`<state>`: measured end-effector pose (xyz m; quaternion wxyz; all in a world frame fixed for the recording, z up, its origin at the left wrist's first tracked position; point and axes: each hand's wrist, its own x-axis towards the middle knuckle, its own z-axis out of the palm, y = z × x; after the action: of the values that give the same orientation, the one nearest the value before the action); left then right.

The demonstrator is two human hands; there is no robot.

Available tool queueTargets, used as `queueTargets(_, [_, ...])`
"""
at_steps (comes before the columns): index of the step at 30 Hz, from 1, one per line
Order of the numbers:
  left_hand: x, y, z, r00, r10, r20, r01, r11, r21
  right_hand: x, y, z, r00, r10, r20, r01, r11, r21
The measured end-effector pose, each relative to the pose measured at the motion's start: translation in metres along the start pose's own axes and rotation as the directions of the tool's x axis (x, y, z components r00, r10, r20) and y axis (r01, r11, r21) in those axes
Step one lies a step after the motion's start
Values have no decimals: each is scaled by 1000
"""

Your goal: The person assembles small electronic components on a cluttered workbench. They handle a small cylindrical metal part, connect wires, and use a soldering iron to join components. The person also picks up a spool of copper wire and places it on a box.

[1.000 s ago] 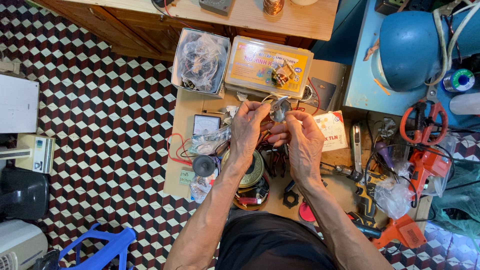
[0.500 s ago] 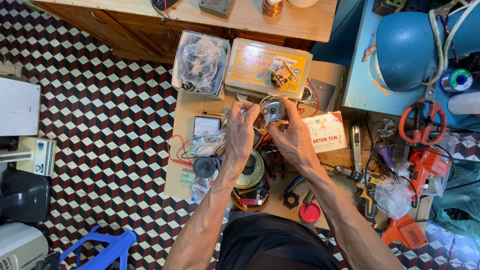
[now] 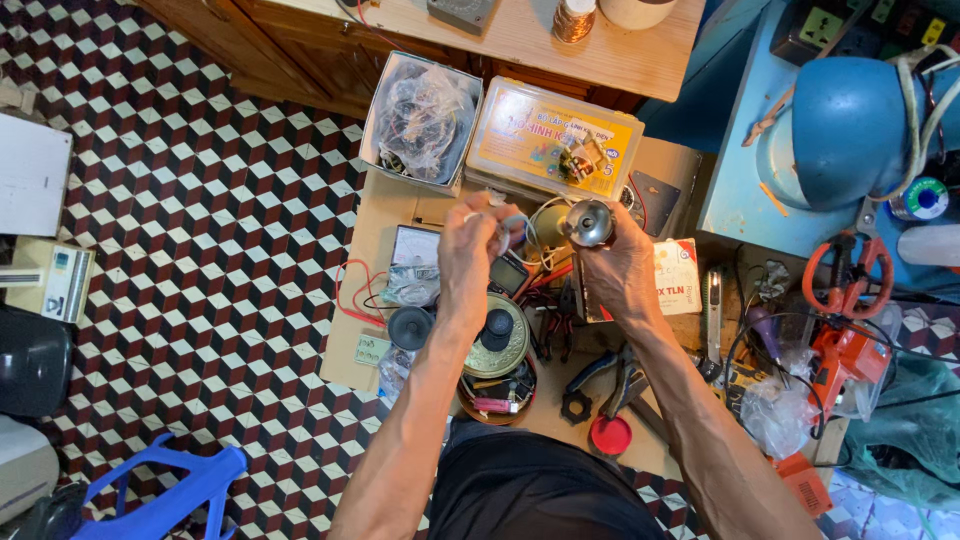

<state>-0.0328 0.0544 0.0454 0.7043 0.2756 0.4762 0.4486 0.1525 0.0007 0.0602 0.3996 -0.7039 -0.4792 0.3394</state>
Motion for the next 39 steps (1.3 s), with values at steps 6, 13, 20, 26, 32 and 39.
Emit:
queueTargets(6, [14,-55,8,990,-79,118,20,898,441,-5,-5,-5,1000,19,-13,-19,1000,-4])
queueTargets(13, [12,-50,35,806,345,481,-590,406,698,-4,-54,-29,955,-257,147,295,852,-432])
queueTargets(20, [18,-61,38,768,396,504,-626,293,723,2,-101,-36,953,168,251,59,712,-699])
queueTargets(26, [35,-77,31,772,400,494,-618,286,733,8,-82,-50,833,-198,516,482,718,-502])
queueTargets(32, [36,-90,32,742,455,493,-630,220,745,15,-73,-47,846,-189,498,456,741,-493])
queueTargets(39, [37,-95,35,761,463,455,-590,203,781,15,-117,-35,883,435,174,-28,420,-907])
